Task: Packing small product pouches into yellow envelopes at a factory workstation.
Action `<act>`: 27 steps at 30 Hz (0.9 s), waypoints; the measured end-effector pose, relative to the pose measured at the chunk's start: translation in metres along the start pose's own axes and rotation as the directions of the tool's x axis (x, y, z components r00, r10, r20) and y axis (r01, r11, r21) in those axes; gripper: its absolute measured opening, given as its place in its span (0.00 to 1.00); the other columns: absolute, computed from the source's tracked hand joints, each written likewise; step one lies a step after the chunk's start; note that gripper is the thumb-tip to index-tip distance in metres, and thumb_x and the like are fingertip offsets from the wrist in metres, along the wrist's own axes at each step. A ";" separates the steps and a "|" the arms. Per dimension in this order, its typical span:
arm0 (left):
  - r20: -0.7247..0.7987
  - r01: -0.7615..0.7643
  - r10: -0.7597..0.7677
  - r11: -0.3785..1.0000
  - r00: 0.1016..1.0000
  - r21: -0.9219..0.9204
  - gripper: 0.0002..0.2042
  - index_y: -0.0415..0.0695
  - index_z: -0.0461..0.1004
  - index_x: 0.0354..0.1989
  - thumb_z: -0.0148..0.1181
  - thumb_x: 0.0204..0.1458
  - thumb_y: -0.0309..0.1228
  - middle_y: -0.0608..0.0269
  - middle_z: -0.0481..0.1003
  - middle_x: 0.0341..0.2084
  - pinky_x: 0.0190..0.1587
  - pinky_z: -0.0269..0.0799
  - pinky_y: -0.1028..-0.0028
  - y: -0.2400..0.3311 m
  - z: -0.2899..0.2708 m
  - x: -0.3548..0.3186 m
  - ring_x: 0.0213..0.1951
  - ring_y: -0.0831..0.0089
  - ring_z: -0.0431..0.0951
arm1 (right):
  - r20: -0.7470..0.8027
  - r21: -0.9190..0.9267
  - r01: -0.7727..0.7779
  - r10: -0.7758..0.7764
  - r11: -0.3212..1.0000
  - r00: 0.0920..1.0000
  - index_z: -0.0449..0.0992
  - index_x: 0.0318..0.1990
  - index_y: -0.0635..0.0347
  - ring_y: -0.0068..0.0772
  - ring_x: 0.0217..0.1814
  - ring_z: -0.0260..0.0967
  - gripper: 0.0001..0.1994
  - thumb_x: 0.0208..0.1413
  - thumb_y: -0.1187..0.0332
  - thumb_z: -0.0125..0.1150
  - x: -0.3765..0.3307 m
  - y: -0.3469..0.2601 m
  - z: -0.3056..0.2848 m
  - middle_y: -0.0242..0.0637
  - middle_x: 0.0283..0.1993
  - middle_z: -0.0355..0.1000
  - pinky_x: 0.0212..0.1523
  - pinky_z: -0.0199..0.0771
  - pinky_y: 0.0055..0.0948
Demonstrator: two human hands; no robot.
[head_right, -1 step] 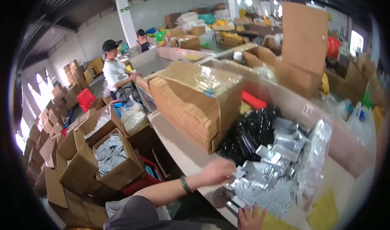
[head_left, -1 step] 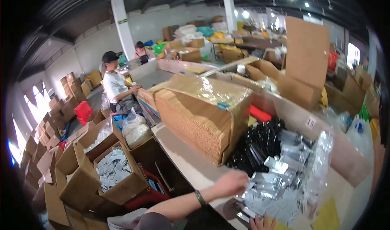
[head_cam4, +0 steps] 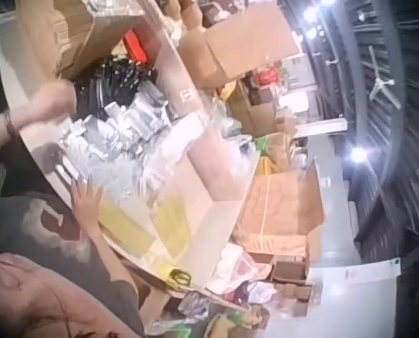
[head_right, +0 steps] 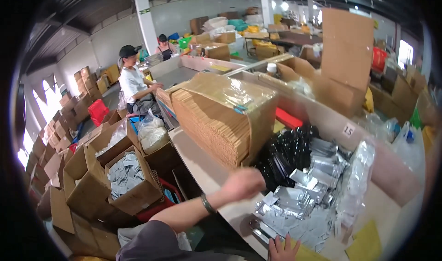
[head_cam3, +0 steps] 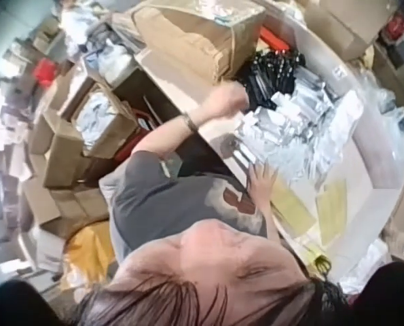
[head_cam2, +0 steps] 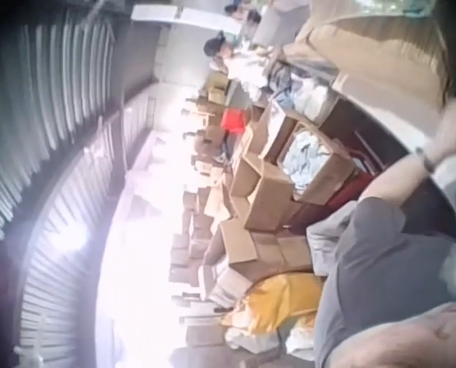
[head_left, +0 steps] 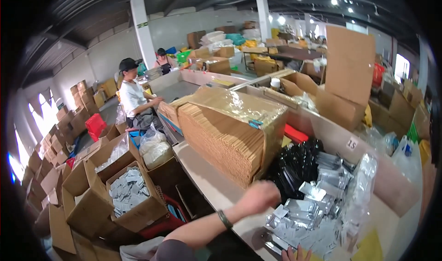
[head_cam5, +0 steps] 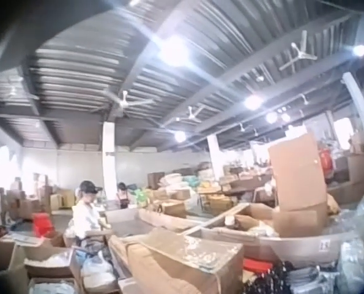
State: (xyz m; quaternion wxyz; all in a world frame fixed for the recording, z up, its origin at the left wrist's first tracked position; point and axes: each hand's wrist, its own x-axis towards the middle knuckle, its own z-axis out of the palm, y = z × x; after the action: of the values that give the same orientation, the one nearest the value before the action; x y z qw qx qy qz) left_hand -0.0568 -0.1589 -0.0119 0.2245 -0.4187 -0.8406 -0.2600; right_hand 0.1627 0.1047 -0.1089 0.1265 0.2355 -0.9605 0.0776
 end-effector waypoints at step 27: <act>0.335 0.798 -0.761 0.374 0.555 -0.472 0.06 0.38 0.80 0.38 0.58 0.60 0.26 0.71 0.76 0.29 0.38 0.68 0.78 -0.003 -0.021 -0.154 0.34 0.81 0.71 | 0.122 0.325 -0.165 0.132 0.931 0.984 0.79 0.52 0.47 0.65 0.71 0.53 0.21 0.48 0.66 0.69 0.005 0.004 -0.032 0.61 0.68 0.57 0.67 0.59 0.54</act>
State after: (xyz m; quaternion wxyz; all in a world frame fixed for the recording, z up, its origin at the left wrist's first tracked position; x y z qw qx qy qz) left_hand 0.0285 -0.2641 -0.0889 -0.0886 -0.0272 -0.8216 -0.5625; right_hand 0.1630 0.1121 -0.0770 0.0310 0.1837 -0.9535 0.2369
